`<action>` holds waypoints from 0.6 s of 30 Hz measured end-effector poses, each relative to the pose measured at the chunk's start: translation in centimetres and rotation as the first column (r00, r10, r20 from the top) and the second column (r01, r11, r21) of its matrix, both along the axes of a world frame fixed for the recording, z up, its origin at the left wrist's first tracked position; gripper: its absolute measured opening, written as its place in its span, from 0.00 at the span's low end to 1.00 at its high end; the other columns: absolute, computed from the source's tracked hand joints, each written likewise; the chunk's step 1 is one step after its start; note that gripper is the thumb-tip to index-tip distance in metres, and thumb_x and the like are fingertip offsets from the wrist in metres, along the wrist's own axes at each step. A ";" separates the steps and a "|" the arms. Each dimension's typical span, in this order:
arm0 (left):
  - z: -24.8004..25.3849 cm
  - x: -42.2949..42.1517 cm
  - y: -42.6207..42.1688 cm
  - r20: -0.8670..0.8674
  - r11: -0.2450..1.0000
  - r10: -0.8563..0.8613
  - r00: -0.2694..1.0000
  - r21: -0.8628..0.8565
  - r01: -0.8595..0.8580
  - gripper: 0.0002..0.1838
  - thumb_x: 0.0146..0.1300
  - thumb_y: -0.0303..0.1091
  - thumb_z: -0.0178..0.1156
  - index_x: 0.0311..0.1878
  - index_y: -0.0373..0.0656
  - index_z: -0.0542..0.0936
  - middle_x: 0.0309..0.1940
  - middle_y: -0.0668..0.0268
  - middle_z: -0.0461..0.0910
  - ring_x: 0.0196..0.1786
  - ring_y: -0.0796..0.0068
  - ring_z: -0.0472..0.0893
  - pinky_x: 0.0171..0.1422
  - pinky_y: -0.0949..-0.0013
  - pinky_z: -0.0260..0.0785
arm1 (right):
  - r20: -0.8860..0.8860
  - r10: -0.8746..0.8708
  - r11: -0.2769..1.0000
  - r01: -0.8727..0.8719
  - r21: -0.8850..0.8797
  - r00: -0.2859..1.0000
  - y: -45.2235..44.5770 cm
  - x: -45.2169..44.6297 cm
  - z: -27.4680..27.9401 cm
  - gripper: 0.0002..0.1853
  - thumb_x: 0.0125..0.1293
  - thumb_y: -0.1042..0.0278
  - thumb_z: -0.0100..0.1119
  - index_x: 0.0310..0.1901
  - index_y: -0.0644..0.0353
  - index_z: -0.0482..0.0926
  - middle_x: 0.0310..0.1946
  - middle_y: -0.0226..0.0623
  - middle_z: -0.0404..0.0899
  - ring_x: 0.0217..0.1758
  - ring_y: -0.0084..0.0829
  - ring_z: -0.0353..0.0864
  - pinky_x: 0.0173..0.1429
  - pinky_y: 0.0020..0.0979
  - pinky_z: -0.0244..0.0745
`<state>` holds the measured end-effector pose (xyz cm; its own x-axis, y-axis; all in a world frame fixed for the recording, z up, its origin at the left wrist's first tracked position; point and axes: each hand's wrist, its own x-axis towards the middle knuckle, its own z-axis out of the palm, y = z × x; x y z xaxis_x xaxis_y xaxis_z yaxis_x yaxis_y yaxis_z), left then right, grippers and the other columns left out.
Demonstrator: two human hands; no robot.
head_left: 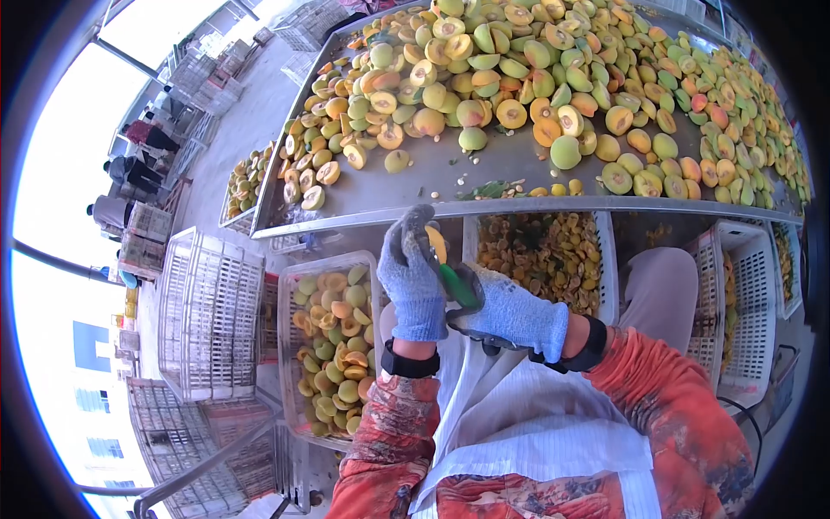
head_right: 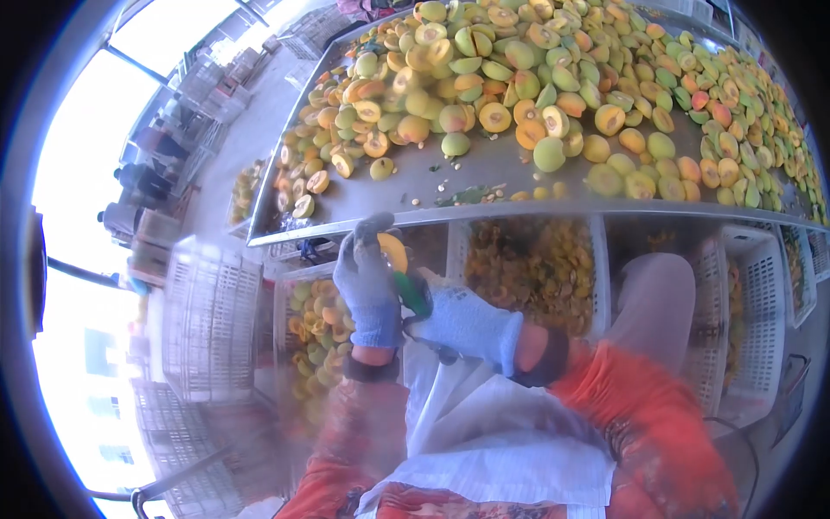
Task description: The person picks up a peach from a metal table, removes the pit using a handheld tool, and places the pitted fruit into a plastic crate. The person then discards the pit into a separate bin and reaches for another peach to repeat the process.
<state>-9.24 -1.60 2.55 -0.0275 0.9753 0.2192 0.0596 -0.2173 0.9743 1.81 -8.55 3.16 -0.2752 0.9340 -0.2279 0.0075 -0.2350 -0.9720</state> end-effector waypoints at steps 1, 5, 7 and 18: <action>0.1 0.6 -0.4 0.030 0.987 0.048 0.998 0.153 -0.052 0.17 0.67 0.38 0.47 0.45 0.33 0.77 0.41 0.60 0.79 0.41 0.73 0.78 0.41 0.74 0.71 | -0.004 -0.006 1.000 0.006 -0.005 1.000 0.0 0.4 0.2 0.20 0.55 0.67 0.62 0.49 0.61 0.69 0.29 0.32 0.74 0.21 0.18 0.71 0.21 0.24 0.68; 0.7 0.4 -0.7 0.177 0.990 -0.135 0.975 0.070 0.124 0.20 0.67 0.41 0.49 0.53 0.34 0.72 0.49 0.58 0.77 0.45 0.72 0.77 0.44 0.74 0.71 | -0.002 0.045 0.992 -0.044 0.121 0.999 0.5 1.9 -0.5 0.14 0.54 0.74 0.55 0.42 0.61 0.66 0.20 0.32 0.69 0.14 0.24 0.69 0.17 0.27 0.65; -0.2 0.5 -0.1 0.149 0.993 -0.108 0.983 -0.019 0.113 0.21 0.66 0.42 0.50 0.53 0.34 0.72 0.47 0.58 0.77 0.44 0.72 0.78 0.43 0.74 0.71 | 0.173 -0.021 0.955 -0.031 0.296 0.985 0.6 2.1 -1.8 0.13 0.54 0.74 0.56 0.41 0.62 0.66 0.20 0.32 0.68 0.14 0.24 0.68 0.17 0.27 0.65; -0.1 0.5 2.1 -0.335 0.945 -0.319 0.887 -0.040 0.325 0.12 0.54 0.32 0.50 0.39 0.42 0.79 0.35 0.62 0.81 0.37 0.65 0.81 0.43 0.68 0.72 | -0.570 0.089 0.948 -0.245 -0.203 0.817 0.0 4.6 -0.3 0.24 0.53 0.71 0.64 0.53 0.59 0.69 0.32 0.26 0.74 0.23 0.15 0.71 0.20 0.18 0.65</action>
<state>-8.73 0.46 2.46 0.3648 0.9141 0.1768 0.3028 -0.2961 0.9059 6.36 -8.51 2.87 -0.5725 0.7914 -0.2143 -0.4442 -0.5191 -0.7302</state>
